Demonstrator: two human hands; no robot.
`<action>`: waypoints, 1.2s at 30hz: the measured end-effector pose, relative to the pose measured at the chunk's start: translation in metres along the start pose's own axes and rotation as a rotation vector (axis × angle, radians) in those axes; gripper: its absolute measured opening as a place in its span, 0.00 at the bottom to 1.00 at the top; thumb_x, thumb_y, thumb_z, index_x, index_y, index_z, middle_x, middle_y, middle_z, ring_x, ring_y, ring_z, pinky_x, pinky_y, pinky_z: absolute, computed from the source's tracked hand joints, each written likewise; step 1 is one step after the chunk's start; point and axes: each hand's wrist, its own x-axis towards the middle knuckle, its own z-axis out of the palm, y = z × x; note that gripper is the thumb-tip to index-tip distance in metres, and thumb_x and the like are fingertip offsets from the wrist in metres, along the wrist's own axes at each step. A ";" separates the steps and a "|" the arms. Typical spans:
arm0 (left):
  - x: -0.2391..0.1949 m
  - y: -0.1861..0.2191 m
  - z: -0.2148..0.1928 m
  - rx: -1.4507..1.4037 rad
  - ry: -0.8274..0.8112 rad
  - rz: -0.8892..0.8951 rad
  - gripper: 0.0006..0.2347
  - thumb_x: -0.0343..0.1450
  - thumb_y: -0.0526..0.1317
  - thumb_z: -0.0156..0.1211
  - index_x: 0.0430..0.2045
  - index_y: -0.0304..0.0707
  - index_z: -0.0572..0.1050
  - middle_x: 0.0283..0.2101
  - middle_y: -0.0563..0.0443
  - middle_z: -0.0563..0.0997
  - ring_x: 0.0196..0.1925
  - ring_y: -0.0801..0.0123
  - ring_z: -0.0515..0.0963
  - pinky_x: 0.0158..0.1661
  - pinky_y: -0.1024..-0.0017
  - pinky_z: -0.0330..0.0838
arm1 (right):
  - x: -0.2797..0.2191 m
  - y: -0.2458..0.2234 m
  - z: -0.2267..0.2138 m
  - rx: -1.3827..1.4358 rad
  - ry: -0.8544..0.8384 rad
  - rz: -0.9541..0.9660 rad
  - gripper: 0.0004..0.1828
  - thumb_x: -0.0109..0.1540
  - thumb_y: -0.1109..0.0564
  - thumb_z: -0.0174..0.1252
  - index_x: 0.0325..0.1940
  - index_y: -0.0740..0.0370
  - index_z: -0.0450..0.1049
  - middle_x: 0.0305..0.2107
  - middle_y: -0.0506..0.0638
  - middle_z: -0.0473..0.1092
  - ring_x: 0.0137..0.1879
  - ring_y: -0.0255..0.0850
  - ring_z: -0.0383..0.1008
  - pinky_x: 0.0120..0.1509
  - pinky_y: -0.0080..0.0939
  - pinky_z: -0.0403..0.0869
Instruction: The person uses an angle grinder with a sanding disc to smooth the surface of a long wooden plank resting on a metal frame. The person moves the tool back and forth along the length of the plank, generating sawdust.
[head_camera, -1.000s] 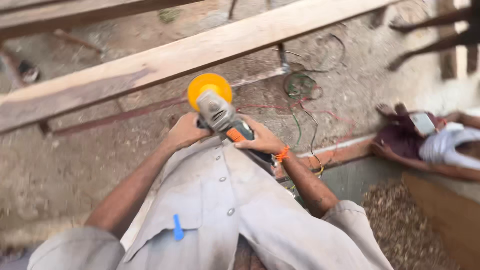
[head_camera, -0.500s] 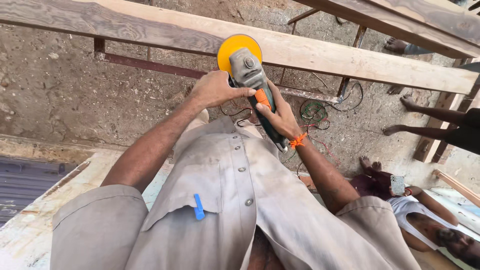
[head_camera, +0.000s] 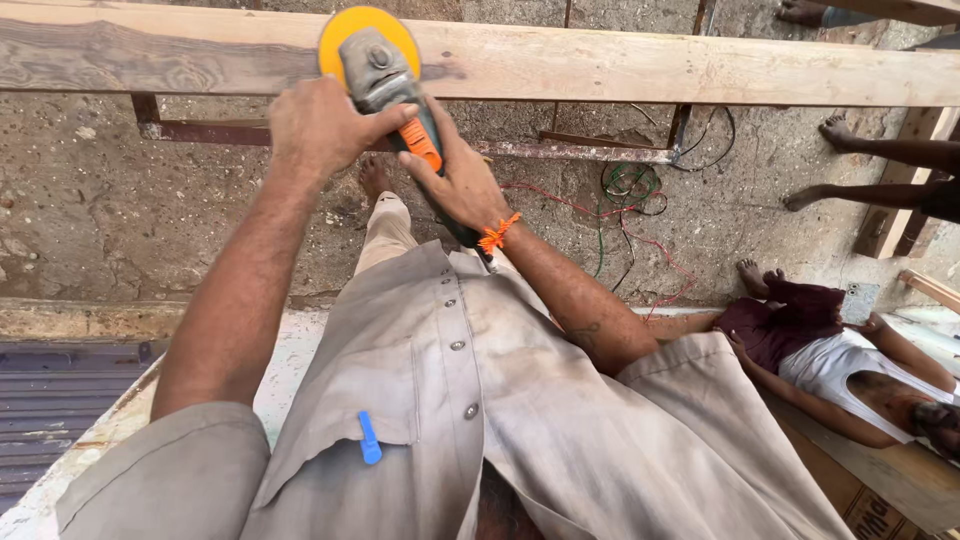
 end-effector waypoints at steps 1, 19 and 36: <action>0.006 0.027 0.010 -0.015 -0.018 0.019 0.42 0.60 0.83 0.52 0.26 0.34 0.82 0.21 0.46 0.80 0.26 0.61 0.82 0.29 0.60 0.75 | -0.011 0.014 -0.020 0.025 0.003 0.078 0.47 0.65 0.35 0.53 0.82 0.48 0.42 0.57 0.68 0.73 0.60 0.62 0.77 0.66 0.54 0.74; 0.022 0.118 0.025 -0.001 0.056 0.271 0.42 0.57 0.84 0.53 0.25 0.36 0.84 0.27 0.43 0.84 0.32 0.55 0.84 0.42 0.53 0.71 | -0.034 0.075 -0.068 0.023 0.197 -0.030 0.40 0.70 0.44 0.58 0.79 0.61 0.50 0.57 0.61 0.71 0.59 0.45 0.75 0.62 0.44 0.74; -0.030 -0.231 -0.066 -0.147 0.212 -0.195 0.40 0.65 0.81 0.56 0.31 0.34 0.83 0.25 0.44 0.79 0.30 0.55 0.82 0.30 0.54 0.74 | 0.100 -0.077 0.143 0.114 -0.369 -0.157 0.48 0.66 0.30 0.55 0.82 0.41 0.39 0.65 0.66 0.65 0.67 0.60 0.70 0.71 0.55 0.70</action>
